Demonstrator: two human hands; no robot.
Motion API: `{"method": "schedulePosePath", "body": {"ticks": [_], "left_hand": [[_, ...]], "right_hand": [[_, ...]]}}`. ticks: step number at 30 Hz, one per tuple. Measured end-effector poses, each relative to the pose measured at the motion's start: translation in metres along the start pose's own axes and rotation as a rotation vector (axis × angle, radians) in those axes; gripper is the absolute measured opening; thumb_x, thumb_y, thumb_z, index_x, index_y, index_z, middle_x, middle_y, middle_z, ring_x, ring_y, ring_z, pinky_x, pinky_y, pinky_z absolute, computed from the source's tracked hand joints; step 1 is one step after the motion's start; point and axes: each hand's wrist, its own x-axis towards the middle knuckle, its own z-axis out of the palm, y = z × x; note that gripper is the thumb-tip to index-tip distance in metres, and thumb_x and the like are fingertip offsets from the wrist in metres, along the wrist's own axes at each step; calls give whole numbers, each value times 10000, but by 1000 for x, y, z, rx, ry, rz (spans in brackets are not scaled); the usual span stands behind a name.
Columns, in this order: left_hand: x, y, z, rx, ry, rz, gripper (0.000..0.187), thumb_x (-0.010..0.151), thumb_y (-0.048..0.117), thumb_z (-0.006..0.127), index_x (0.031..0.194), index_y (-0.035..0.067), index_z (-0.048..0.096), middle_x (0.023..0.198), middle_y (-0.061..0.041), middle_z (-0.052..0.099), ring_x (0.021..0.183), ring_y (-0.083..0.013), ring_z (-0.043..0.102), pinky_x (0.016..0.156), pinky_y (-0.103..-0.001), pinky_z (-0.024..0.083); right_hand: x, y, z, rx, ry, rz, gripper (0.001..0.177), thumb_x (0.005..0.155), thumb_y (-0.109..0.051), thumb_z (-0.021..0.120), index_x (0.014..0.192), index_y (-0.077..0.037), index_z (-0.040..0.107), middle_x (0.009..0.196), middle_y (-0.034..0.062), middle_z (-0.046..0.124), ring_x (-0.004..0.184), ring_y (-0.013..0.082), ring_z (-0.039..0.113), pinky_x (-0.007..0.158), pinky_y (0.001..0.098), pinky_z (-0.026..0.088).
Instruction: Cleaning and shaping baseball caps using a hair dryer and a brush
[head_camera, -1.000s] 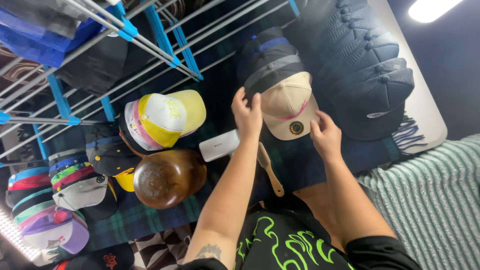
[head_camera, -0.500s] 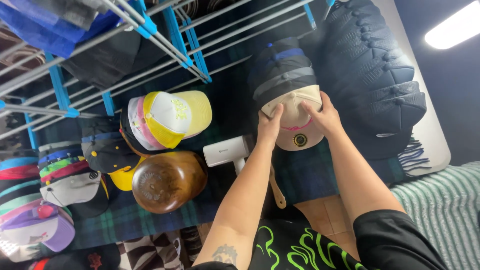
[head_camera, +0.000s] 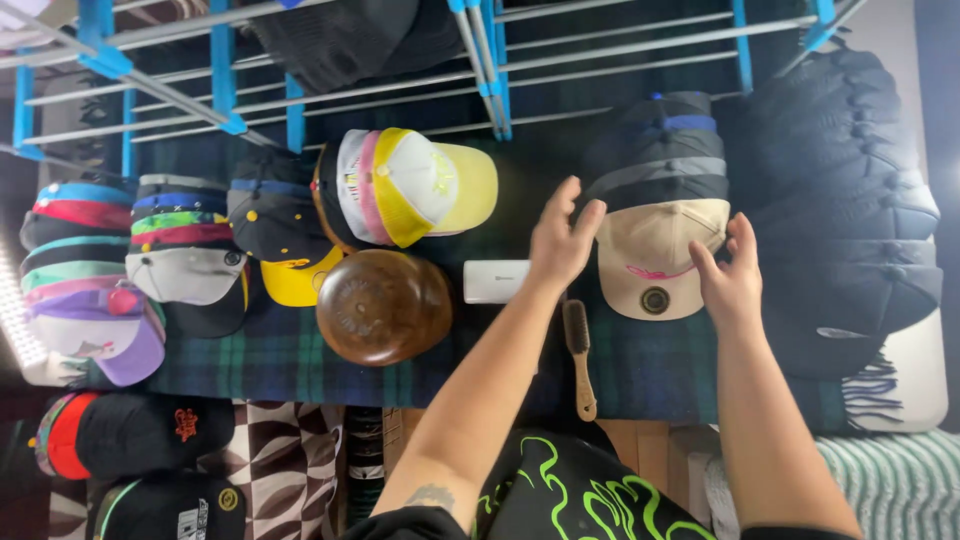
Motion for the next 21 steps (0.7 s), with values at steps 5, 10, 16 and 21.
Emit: {"method": "schedulePosePath", "body": {"ticks": [5,10,16,21], "left_hand": [[28,-43,-117,92,488,74,659,988,487,588,1458,39,477,1433,-268,531,1377,-410,489,1176,-495,393],[38,-73,-187,300,670,93,667,958,421,672,1428,-11,484,1416,-311,495,1383,-476,452,1189,-536,344],[5,-35,-185,268,550,115,545,995,270,627,1405,-61,487,1539,-370,344,1444,-548,326,1206,-598,300],[-26,-63,-84,54,319,158,515,965,399,682,1415,190,542,1409,-108,527,1299,-333,568,1056,-453,488]], "right_hand": [[-78,-15,6,214,-20,-182,687,970,-83,684,1563,13,351,1613,304,276,1379,597,368,1047,661,420],[-74,30,15,3,96,-188,824,933,-116,806,1614,-6,356,1664,270,94,1376,663,312,1052,643,464],[-19,26,31,-248,178,-241,1126,811,-288,959,1660,-66,254,1647,262,121,1474,541,288,1155,619,448],[-17,40,25,-133,152,0,1282,749,-408,964,1669,-207,95,1665,251,171,1514,465,283,1220,608,323]]}}
